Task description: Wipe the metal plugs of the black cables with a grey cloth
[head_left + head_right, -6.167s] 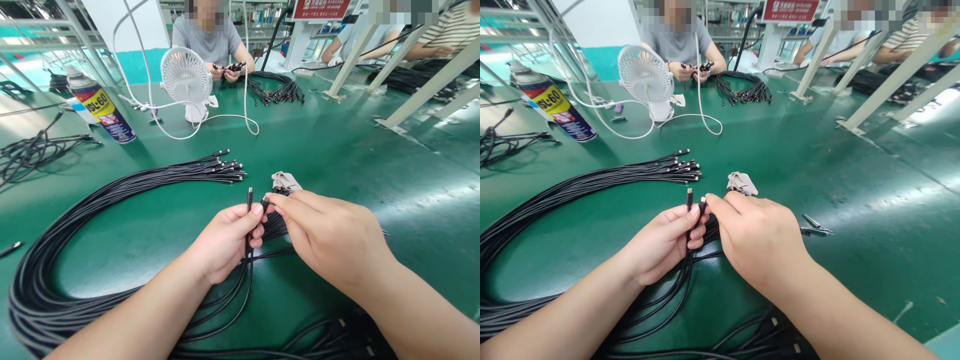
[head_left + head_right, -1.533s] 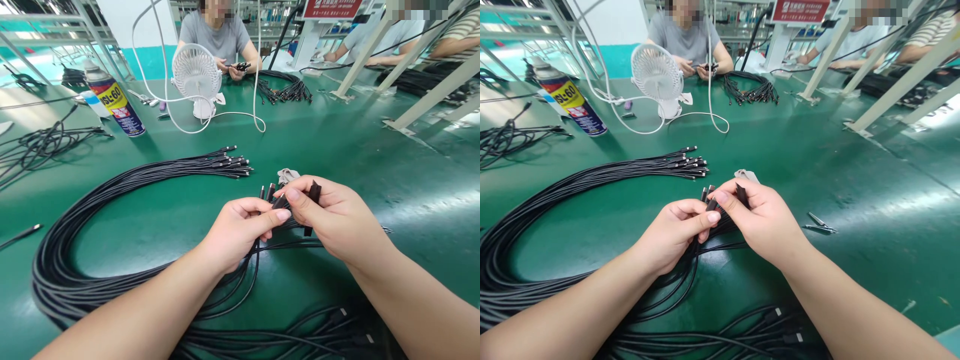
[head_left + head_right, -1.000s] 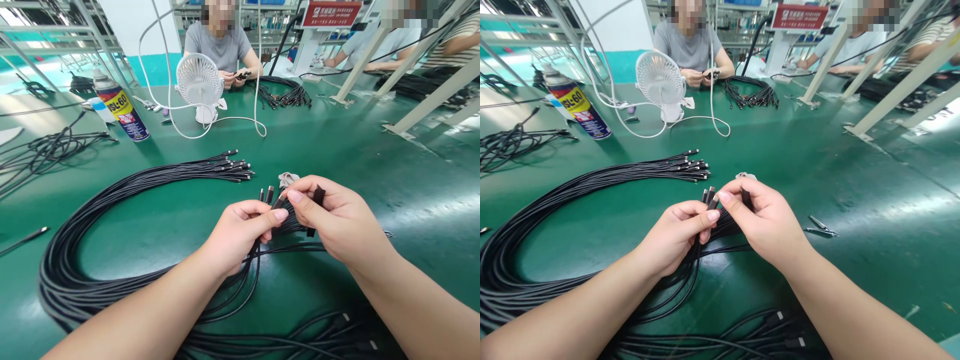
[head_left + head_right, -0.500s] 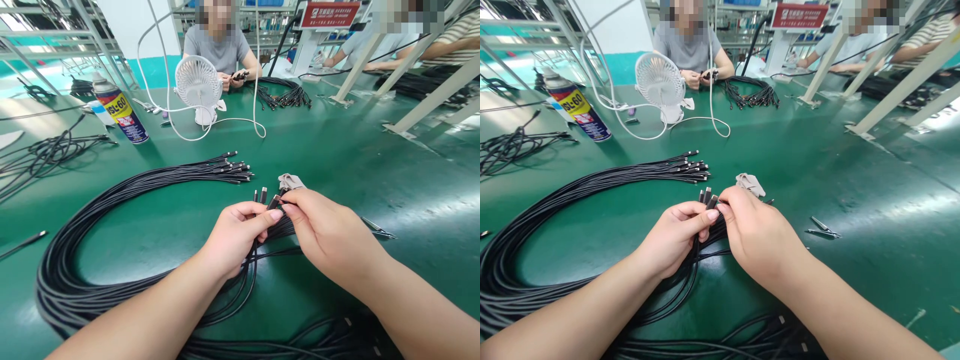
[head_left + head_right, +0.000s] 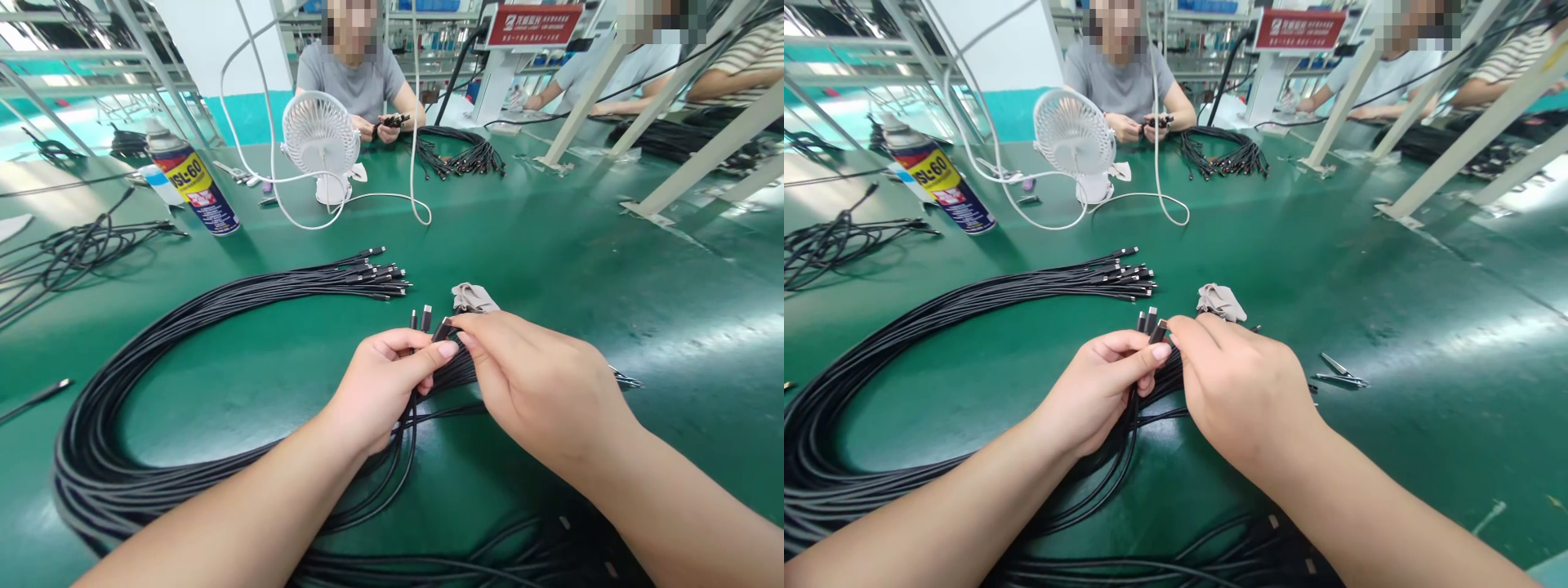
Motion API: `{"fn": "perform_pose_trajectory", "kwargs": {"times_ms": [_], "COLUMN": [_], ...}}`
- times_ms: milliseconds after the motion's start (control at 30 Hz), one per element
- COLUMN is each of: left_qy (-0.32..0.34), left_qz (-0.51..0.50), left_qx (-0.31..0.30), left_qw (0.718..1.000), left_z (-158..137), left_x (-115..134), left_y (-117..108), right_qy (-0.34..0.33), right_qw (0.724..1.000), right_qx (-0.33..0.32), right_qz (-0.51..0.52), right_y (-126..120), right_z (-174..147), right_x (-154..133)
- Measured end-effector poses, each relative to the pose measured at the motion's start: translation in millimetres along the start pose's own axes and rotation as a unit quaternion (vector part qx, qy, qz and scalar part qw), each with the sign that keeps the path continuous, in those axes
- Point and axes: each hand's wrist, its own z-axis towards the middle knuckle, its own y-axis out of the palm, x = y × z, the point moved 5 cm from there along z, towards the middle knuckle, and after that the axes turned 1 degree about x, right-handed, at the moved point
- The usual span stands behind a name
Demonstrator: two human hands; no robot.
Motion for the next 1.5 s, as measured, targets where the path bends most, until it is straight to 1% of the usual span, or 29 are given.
{"fn": "perform_pose_trajectory", "kwargs": {"times_ms": [333, 600, 767, 967, 1300, 1500], "left_qy": [0.002, -0.01, -0.011, -0.013, -0.014, -0.007], "left_qz": [0.019, 0.001, -0.001, 0.0, 0.004, -0.012], "left_qx": [0.015, 0.013, 0.012, 0.005, 0.013, -0.007], "left_qw": [1.0, 1.0, 1.0, 1.0, 1.0, 1.0], "left_z": [1.4, 0.6, 1.0, 2.9, 2.5, 3.9], "left_x": [0.1, -1.5, -2.4, -3.8, -4.2, -1.3], "left_y": [0.3, 0.6, 1.1, -0.2, -0.8, -0.1], "right_qy": [-0.022, -0.04, -0.032, -0.046, -0.031, -0.028], "right_qw": [0.999, 0.999, 0.999, 0.999, 0.999, 1.0], "right_qx": [0.014, 0.011, 0.015, 0.013, -0.01, -0.009], "right_qz": [-0.032, -0.024, -0.024, -0.021, -0.009, -0.001], "right_y": [0.4, -0.9, -1.9, -4.0, -2.7, -0.6], "right_z": [1.5, 2.2, 2.6, 1.8, 0.3, -0.9], "right_x": [-3.3, -2.7, -1.4, -0.7, 3.2, 3.0]}}
